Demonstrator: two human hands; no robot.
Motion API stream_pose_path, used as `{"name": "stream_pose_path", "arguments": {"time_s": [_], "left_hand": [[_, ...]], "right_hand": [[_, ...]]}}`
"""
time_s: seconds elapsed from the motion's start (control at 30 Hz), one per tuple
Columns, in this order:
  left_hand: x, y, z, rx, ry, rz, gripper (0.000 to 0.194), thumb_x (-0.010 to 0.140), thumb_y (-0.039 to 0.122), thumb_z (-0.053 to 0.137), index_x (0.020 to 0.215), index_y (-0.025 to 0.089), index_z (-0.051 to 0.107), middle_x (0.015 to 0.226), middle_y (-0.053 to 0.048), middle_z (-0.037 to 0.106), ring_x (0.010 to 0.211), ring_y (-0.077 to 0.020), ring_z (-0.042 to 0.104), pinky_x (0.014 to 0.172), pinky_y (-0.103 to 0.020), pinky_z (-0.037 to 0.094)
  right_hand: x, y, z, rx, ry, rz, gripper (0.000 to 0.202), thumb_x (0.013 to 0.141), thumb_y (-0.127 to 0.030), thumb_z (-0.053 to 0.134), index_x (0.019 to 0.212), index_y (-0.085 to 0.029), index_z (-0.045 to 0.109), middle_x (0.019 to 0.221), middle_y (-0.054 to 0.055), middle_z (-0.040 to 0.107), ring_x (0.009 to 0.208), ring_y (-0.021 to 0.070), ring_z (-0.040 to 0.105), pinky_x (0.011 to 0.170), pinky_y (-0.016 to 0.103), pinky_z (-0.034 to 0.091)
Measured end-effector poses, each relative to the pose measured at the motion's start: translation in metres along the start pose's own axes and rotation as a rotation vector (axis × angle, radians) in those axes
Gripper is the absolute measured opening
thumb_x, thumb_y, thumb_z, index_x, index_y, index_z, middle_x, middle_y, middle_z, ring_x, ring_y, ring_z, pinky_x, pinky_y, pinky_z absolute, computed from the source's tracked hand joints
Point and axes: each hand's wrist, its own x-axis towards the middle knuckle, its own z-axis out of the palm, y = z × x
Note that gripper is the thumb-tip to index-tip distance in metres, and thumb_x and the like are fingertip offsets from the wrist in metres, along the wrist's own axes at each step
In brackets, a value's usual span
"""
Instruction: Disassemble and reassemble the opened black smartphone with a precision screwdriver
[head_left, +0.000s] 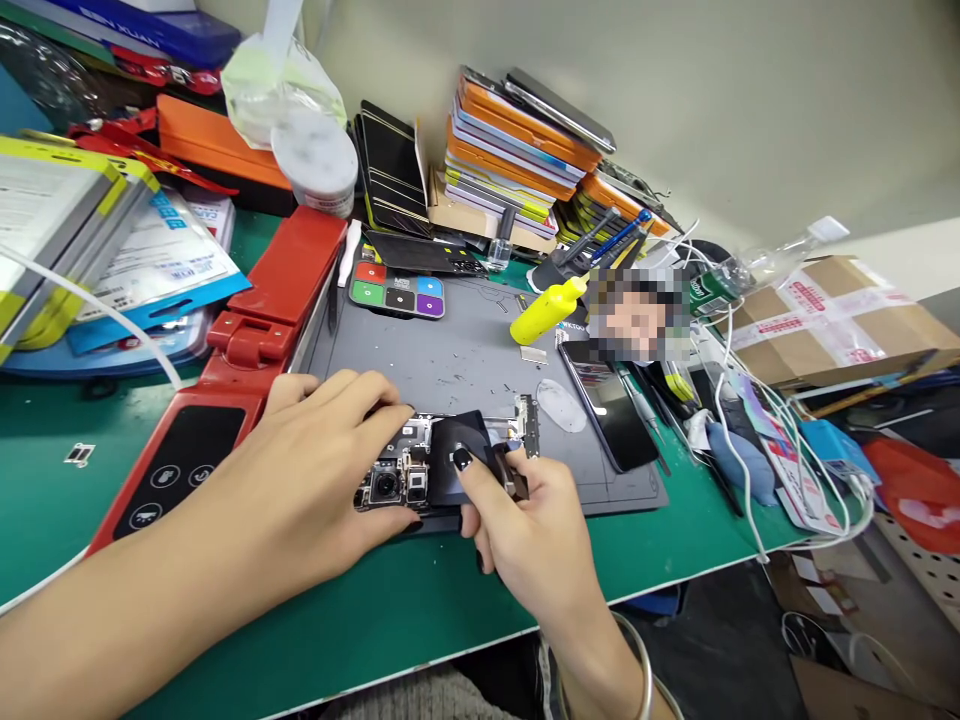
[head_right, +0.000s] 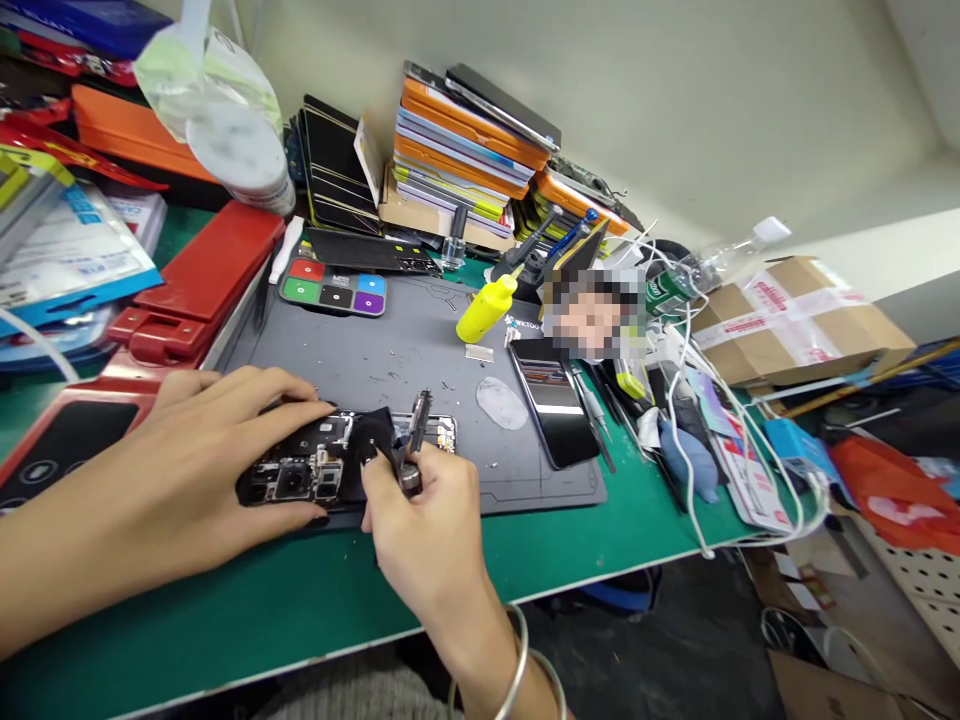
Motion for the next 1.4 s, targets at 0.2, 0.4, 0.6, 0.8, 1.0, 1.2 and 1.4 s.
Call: {"name": "stream_pose_path", "arguments": {"time_s": [0.2, 0.4, 0.6, 0.8, 1.0, 1.2, 1.4], "left_hand": [[-0.001, 0.000, -0.001, -0.001, 0.002, -0.010, 0.037, 0.073, 0.041, 0.075, 0.105, 0.024, 0.068, 0.106, -0.006, 0.067, 0.093, -0.0299, 0.063, 0.080, -0.047, 0.036], [0.000, 0.000, -0.001, -0.014, -0.021, -0.022, 0.036, 0.074, 0.041, 0.076, 0.105, 0.025, 0.068, 0.107, -0.005, 0.066, 0.096, -0.0300, 0.063, 0.081, -0.048, 0.036], [0.000, 0.000, -0.001, -0.020, -0.013, -0.026, 0.035, 0.076, 0.039, 0.073, 0.107, 0.026, 0.067, 0.107, -0.005, 0.066, 0.097, -0.0307, 0.063, 0.082, -0.050, 0.036], [0.001, -0.001, 0.000, -0.017, -0.007, -0.020, 0.036, 0.075, 0.040, 0.074, 0.107, 0.026, 0.067, 0.106, -0.005, 0.067, 0.095, -0.0311, 0.064, 0.081, -0.050, 0.037], [-0.001, -0.002, 0.002, -0.003, 0.003, -0.021, 0.038, 0.073, 0.042, 0.075, 0.107, 0.026, 0.067, 0.112, -0.006, 0.067, 0.101, -0.0342, 0.063, 0.083, -0.050, 0.037], [-0.002, -0.003, 0.000, -0.005, 0.006, -0.008, 0.037, 0.074, 0.043, 0.075, 0.106, 0.026, 0.067, 0.109, -0.005, 0.067, 0.099, -0.0330, 0.063, 0.083, -0.049, 0.036], [-0.003, -0.003, 0.004, -0.023, 0.054, -0.006, 0.035, 0.072, 0.039, 0.075, 0.105, 0.031, 0.065, 0.107, -0.004, 0.069, 0.095, -0.0316, 0.063, 0.084, -0.049, 0.034]], "right_hand": [[-0.003, 0.002, 0.001, -0.025, 0.008, -0.048, 0.037, 0.088, -0.037, 0.060, 0.056, -0.022, 0.050, 0.046, -0.004, 0.052, 0.033, 0.0068, 0.043, 0.033, 0.020, 0.030], [-0.005, 0.004, 0.002, -0.065, 0.021, -0.075, 0.039, 0.088, -0.037, 0.059, 0.055, -0.023, 0.046, 0.043, -0.005, 0.048, 0.034, 0.0082, 0.043, 0.035, 0.022, 0.032], [-0.007, 0.008, 0.003, -0.155, 0.028, -0.174, 0.039, 0.091, -0.036, 0.055, 0.055, -0.023, 0.046, 0.041, -0.005, 0.046, 0.033, 0.0097, 0.044, 0.035, 0.023, 0.030], [-0.004, 0.003, 0.002, -0.089, 0.027, -0.114, 0.037, 0.086, -0.036, 0.060, 0.054, -0.023, 0.048, 0.039, -0.005, 0.046, 0.031, 0.0090, 0.043, 0.033, 0.022, 0.031], [0.002, -0.004, -0.001, 0.113, 0.005, 0.094, 0.036, 0.079, -0.037, 0.066, 0.054, -0.022, 0.046, 0.043, -0.005, 0.054, 0.028, 0.0060, 0.042, 0.030, 0.017, 0.029], [0.000, -0.003, 0.001, 0.072, 0.009, 0.074, 0.036, 0.078, -0.035, 0.066, 0.051, -0.021, 0.047, 0.043, -0.004, 0.054, 0.029, 0.0063, 0.043, 0.029, 0.017, 0.030], [-0.001, -0.004, 0.001, 0.064, 0.005, 0.067, 0.034, 0.081, -0.035, 0.062, 0.054, -0.022, 0.046, 0.044, -0.004, 0.053, 0.030, 0.0075, 0.044, 0.031, 0.019, 0.030]]}}
